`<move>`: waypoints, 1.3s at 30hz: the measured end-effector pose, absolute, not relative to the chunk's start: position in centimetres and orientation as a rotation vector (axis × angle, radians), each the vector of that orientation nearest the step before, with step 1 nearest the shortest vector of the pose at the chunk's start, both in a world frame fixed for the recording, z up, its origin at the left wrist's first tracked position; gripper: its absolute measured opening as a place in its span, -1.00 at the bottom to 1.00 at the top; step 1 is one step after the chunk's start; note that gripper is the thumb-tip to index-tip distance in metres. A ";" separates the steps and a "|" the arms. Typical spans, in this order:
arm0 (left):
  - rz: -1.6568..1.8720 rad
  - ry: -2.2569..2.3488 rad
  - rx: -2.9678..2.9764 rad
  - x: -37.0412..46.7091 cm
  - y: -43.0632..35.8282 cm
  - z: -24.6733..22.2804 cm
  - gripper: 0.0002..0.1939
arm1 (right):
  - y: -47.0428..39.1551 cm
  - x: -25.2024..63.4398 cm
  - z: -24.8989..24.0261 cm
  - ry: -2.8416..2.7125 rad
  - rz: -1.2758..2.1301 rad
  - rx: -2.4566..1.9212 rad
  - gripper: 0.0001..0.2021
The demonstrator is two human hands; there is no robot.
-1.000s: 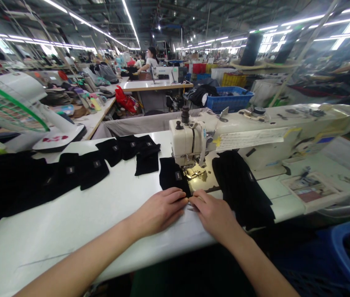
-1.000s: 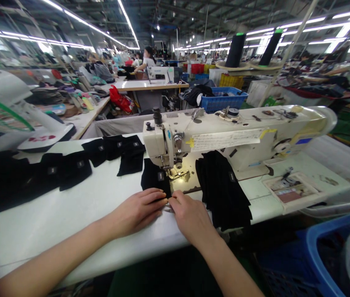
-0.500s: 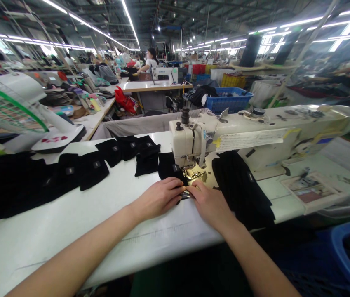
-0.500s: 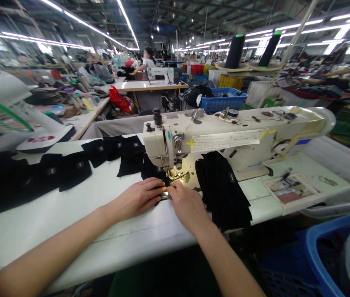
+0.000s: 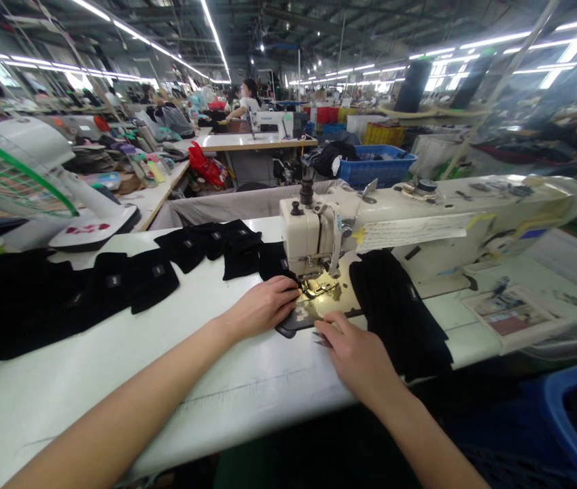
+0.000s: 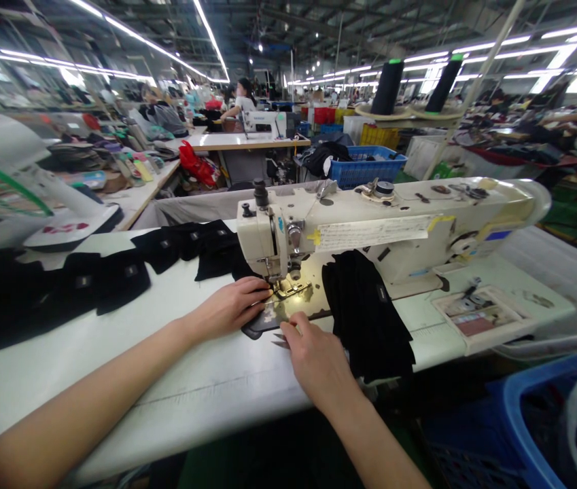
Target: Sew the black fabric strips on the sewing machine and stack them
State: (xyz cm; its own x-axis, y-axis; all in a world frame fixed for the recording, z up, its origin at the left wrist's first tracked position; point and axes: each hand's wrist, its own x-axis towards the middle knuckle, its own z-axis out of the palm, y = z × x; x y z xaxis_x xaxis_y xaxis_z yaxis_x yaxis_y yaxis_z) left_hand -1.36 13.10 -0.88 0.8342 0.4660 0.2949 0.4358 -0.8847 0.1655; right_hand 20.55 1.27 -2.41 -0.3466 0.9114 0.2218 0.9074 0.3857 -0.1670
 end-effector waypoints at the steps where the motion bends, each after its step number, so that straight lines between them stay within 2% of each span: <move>1: 0.505 0.731 2.921 -1.3 13.2 -0.8 -0.68 | 1.2 20.7 -2.4 -2.367 0.017 -1.593 -0.67; 8: 0.535 0.754 2.923 -1.1 13.3 -0.8 -0.68 | 0.1 22.3 -2.4 -2.243 -0.039 -1.487 -0.61; 16: 0.588 0.839 2.871 -1.2 12.8 -1.4 -0.67 | -1.1 24.3 -1.8 -2.130 -0.083 -1.449 -0.66; 21: 0.616 0.899 2.844 -1.6 12.7 -2.0 -0.68 | -1.9 26.6 -1.6 -1.856 -0.306 -1.642 -0.73; 24: 0.608 0.940 2.811 -1.7 12.6 -2.3 -0.68 | -1.9 29.2 -2.1 -1.646 -0.407 -1.783 -0.52; 27: 0.612 0.956 2.782 -1.7 12.6 -2.6 -0.68 | -1.6 31.8 -3.2 -1.629 -0.295 -1.889 -0.31; 33: 0.653 0.913 2.723 -2.4 11.9 -2.5 -0.67 | -1.4 34.2 -4.3 -1.724 -0.133 -1.931 -0.41; 39: 0.595 0.908 2.649 -4.8 8.2 -1.0 -0.64 | -1.4 34.0 -3.7 -1.603 -0.014 -2.016 -0.31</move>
State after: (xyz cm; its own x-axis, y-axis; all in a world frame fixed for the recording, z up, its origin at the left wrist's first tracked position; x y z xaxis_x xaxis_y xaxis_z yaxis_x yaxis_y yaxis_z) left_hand -4.80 8.24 -1.05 0.7182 0.6326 0.2899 0.5183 -0.7643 0.3838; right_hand 34.04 -1.38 -3.71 0.2860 0.8954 0.3414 0.9011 -0.1301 -0.4137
